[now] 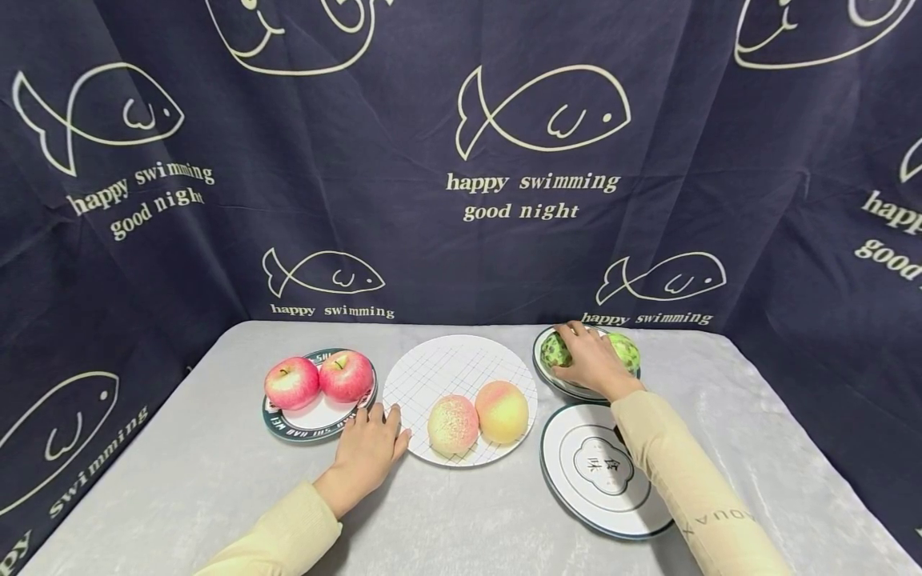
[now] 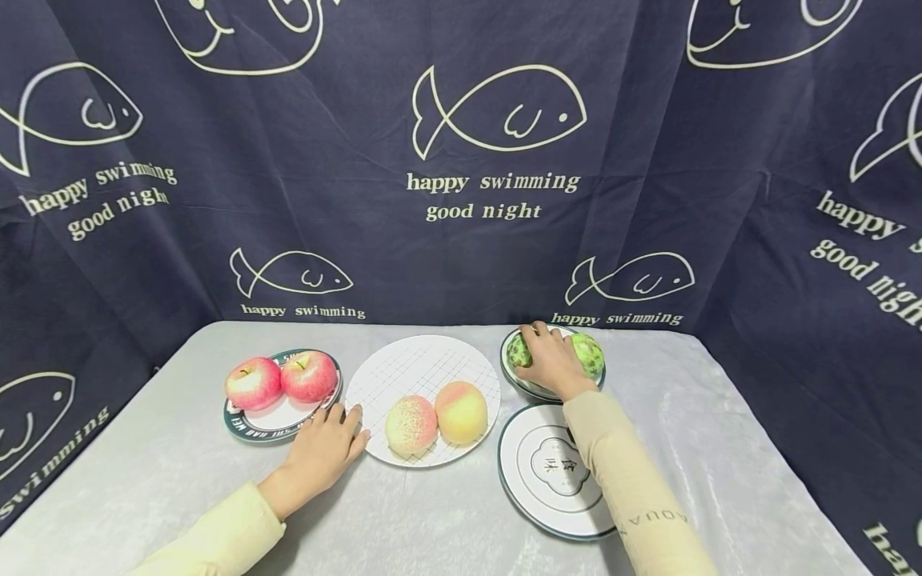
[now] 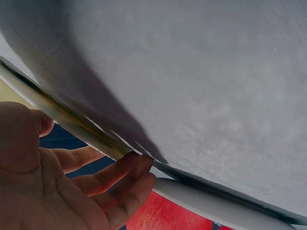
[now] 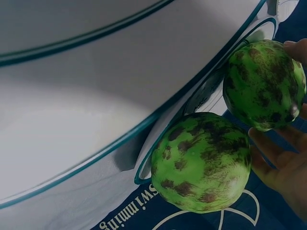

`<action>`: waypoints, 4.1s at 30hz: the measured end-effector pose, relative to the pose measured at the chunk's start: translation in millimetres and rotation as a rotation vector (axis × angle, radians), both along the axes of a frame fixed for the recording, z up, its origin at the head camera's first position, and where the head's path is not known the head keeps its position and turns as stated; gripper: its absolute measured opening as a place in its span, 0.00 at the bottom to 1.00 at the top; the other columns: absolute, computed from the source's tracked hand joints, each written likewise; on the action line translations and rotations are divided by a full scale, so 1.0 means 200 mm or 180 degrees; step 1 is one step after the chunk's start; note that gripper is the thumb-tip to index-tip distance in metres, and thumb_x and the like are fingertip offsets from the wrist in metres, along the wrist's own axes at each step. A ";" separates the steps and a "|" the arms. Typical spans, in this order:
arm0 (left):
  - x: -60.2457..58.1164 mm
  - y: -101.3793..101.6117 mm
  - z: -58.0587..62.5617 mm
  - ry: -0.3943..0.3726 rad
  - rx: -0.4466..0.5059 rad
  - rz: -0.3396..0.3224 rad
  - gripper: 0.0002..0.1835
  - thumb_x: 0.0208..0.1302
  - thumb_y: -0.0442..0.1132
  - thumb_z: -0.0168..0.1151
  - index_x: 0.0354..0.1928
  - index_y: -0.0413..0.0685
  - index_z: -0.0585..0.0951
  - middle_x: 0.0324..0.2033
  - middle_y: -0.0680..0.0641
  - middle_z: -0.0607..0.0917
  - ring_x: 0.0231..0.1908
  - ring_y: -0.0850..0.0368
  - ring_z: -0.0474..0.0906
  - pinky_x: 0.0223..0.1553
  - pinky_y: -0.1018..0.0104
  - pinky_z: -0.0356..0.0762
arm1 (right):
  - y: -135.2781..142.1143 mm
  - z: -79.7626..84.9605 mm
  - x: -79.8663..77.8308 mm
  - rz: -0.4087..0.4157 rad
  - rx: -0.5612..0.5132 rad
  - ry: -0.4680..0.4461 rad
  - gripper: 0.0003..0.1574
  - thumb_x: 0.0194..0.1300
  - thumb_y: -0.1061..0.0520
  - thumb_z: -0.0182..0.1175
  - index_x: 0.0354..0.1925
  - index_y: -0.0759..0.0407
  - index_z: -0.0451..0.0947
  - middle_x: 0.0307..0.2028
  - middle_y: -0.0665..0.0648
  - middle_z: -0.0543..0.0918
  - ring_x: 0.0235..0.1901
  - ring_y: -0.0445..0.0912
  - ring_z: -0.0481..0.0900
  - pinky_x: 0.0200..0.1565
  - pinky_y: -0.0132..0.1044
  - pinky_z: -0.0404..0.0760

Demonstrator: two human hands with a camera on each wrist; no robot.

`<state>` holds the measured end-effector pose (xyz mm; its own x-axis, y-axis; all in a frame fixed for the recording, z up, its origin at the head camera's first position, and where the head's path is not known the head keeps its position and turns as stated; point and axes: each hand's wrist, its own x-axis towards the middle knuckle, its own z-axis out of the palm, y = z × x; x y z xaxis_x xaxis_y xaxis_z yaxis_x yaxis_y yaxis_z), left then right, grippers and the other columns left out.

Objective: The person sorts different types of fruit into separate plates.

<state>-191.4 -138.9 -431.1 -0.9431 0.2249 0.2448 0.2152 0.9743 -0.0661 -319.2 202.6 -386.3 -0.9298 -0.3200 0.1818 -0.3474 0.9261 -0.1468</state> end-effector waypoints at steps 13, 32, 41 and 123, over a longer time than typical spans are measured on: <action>0.00 0.01 0.01 -0.0101 -0.0017 0.0044 0.24 0.63 0.52 0.50 0.53 0.40 0.74 0.40 0.38 0.76 0.41 0.41 0.73 0.42 0.48 0.72 | -0.01 0.02 0.04 0.0046 0.0140 0.0295 0.40 0.53 0.45 0.62 0.60 0.61 0.65 0.57 0.66 0.69 0.55 0.63 0.67 0.53 0.61 0.63; 0.00 0.00 0.00 0.0010 -0.0029 0.0024 0.23 0.63 0.51 0.51 0.51 0.41 0.75 0.38 0.39 0.77 0.40 0.41 0.74 0.41 0.49 0.73 | -0.06 0.02 0.13 0.0365 0.0167 0.1071 0.28 0.55 0.49 0.60 0.52 0.59 0.72 0.50 0.62 0.75 0.47 0.59 0.73 0.45 0.55 0.68; 0.00 0.00 -0.01 0.0043 -0.0015 0.0018 0.23 0.63 0.51 0.51 0.51 0.41 0.75 0.38 0.39 0.77 0.40 0.41 0.74 0.41 0.49 0.73 | -0.11 0.03 0.19 0.0546 0.0134 0.1091 0.28 0.56 0.50 0.59 0.53 0.61 0.71 0.51 0.62 0.75 0.50 0.58 0.73 0.44 0.54 0.69; 0.01 0.01 0.00 0.0089 -0.0010 0.0016 0.23 0.62 0.51 0.52 0.51 0.40 0.75 0.38 0.38 0.77 0.40 0.41 0.74 0.40 0.49 0.73 | -0.32 -0.11 0.42 0.1337 0.0159 0.0887 0.53 0.42 0.34 0.66 0.61 0.57 0.63 0.55 0.57 0.71 0.47 0.52 0.73 0.47 0.48 0.72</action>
